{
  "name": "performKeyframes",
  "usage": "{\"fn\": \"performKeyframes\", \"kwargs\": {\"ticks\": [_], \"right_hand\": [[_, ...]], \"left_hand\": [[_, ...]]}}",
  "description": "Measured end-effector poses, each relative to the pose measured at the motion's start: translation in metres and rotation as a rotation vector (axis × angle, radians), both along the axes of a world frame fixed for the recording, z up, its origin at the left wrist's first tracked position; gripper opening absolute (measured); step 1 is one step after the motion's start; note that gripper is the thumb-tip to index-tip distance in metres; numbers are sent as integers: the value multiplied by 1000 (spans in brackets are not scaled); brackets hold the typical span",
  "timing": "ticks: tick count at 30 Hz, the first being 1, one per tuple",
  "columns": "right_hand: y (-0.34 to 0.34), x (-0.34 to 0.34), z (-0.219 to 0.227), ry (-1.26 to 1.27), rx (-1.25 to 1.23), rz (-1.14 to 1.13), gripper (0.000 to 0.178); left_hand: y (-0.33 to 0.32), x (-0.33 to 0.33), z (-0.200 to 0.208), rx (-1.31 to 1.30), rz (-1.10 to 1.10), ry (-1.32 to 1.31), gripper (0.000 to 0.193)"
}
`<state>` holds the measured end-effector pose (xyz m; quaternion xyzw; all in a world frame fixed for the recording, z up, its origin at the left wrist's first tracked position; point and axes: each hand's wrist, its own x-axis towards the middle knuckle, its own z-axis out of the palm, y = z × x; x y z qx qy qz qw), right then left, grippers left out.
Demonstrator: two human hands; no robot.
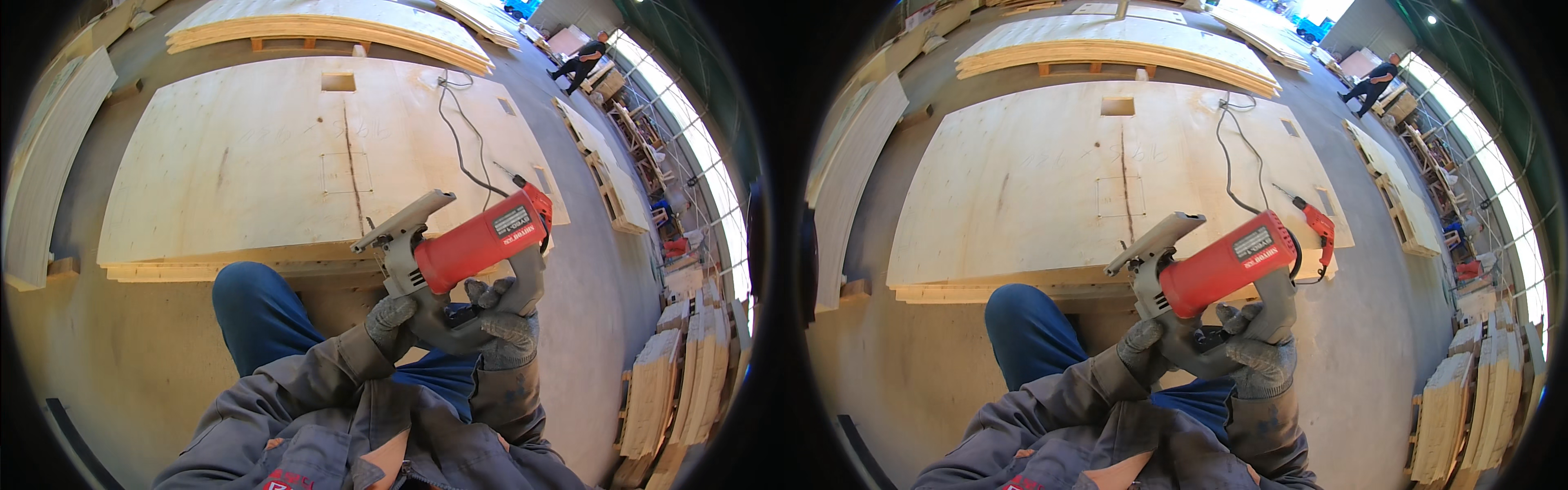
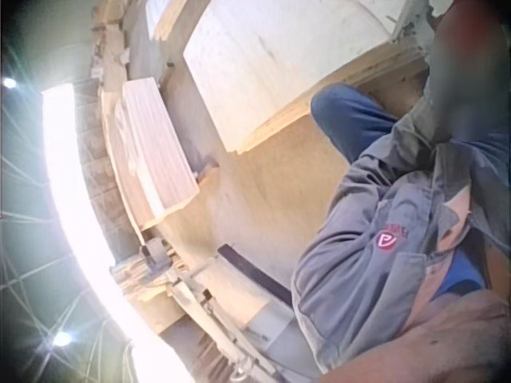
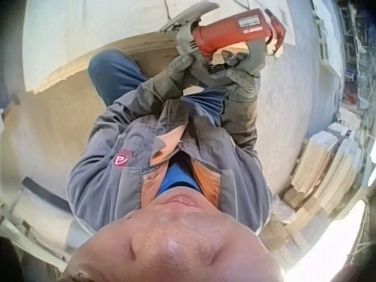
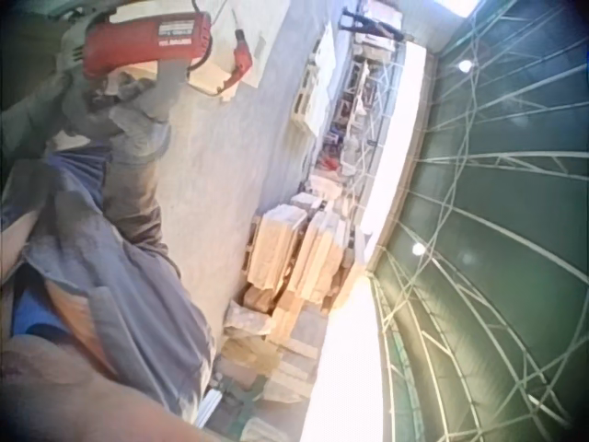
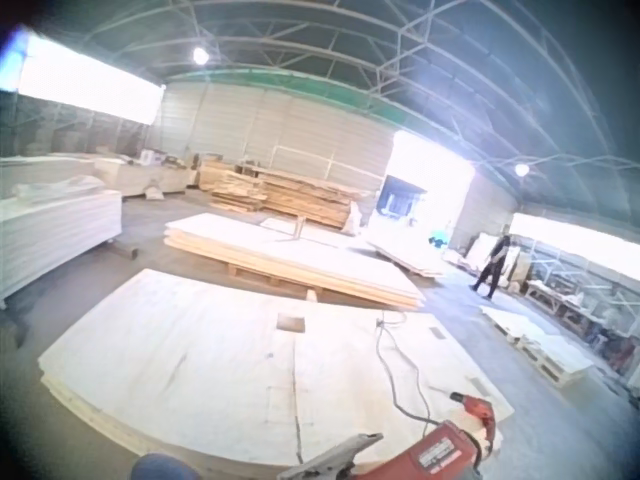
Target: The person drills pilot holes into a large sheet of plywood and then uses a jigsaw to cut out a rectangular section along marked lines.
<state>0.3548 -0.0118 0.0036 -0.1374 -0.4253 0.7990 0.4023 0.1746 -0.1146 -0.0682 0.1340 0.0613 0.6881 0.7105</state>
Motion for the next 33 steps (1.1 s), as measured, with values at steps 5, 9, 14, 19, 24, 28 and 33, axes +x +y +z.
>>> {"fn": "performKeyframes", "kwargs": {"ticks": [5,9,14,19,24,28,33], "right_hand": [[2,-4,-27,16,-166,-66,58],[4,-3,-67,-70,-290,-77,53],[1,15,-89,-443,-341,-8,47],[14,45,-51,-1302,427,-12,59],[23,10,-6,-1303,1529,-285,73],[40,-39,-3,-1348,1630,21,78],[82,-56,-34,-1296,1701,305,80]], "left_hand": [[7,4,-28,-178,77,29,75],[18,-5,-45,-261,133,-35,60],[17,-23,-59,-389,175,139,54],[24,-34,-57,-477,168,264,55],[46,-38,-54,-590,192,153,53],[70,-42,-72,-638,231,192,50],[88,-55,-69,-751,257,81,44]]}}
